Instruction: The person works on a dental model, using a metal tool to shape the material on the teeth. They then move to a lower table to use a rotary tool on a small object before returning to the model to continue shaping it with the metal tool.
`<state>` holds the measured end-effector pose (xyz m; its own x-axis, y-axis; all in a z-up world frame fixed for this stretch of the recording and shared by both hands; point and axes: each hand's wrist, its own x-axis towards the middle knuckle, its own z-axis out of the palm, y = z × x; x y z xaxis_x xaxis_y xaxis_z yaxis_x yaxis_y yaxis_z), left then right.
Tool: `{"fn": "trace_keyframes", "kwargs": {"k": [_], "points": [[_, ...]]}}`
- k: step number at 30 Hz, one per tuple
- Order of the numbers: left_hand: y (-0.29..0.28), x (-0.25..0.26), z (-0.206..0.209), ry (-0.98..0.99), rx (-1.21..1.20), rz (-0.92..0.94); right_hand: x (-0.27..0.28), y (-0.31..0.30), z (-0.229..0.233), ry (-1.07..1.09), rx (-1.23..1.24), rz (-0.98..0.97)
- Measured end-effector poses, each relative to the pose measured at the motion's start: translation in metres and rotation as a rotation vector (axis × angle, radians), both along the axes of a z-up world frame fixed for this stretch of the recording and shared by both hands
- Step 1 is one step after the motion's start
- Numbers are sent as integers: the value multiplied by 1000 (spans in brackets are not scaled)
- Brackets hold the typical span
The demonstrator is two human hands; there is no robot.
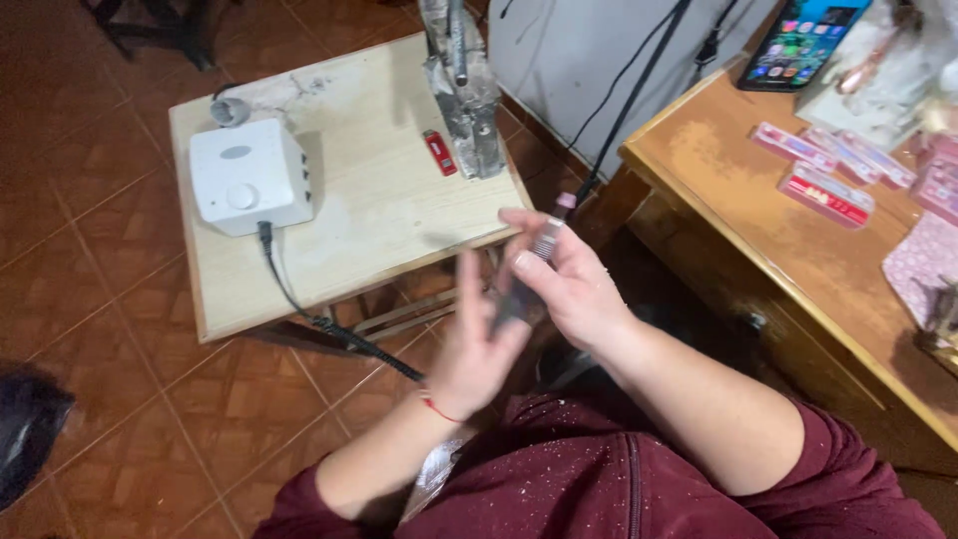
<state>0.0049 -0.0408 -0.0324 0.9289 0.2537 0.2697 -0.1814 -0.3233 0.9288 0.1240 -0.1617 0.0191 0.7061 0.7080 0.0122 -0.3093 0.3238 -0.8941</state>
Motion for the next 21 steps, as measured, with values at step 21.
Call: {"fn": "trace_keyframes", "kwargs": {"k": [21], "points": [[-11,30,99,-233,880,49,10,-40,-50,-810,-1085,349]]}}
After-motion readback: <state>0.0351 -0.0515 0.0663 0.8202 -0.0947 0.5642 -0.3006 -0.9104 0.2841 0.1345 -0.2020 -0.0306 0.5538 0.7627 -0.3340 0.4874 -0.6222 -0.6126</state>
